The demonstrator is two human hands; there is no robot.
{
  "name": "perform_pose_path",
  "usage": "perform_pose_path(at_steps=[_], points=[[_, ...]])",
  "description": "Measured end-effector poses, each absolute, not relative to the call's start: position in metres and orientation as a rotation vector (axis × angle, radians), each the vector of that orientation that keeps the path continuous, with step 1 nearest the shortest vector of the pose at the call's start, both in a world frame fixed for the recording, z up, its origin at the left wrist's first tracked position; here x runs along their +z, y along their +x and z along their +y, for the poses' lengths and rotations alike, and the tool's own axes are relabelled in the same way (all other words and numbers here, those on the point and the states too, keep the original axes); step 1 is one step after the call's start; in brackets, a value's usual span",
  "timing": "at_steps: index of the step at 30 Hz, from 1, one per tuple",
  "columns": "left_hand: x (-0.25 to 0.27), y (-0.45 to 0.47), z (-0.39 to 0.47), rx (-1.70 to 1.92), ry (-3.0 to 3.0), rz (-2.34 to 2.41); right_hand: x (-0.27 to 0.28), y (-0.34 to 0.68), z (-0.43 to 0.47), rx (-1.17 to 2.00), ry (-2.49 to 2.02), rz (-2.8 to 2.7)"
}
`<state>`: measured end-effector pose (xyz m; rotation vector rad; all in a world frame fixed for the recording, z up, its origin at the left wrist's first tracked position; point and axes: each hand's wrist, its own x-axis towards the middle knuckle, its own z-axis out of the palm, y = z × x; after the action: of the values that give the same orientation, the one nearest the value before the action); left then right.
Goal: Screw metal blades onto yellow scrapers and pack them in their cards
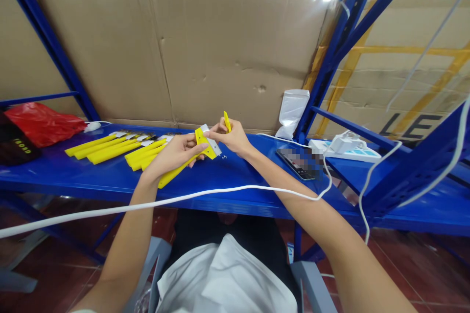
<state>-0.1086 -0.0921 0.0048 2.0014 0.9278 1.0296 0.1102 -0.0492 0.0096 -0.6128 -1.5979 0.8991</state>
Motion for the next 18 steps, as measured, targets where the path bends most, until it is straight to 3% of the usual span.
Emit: perform_pose_path(at_steps=[18], points=[[0.0031,-0.1086,-0.0935,1.036,2.028,0.926,0.0027,0.1009,-0.0525,0.954,-0.606,-1.667]])
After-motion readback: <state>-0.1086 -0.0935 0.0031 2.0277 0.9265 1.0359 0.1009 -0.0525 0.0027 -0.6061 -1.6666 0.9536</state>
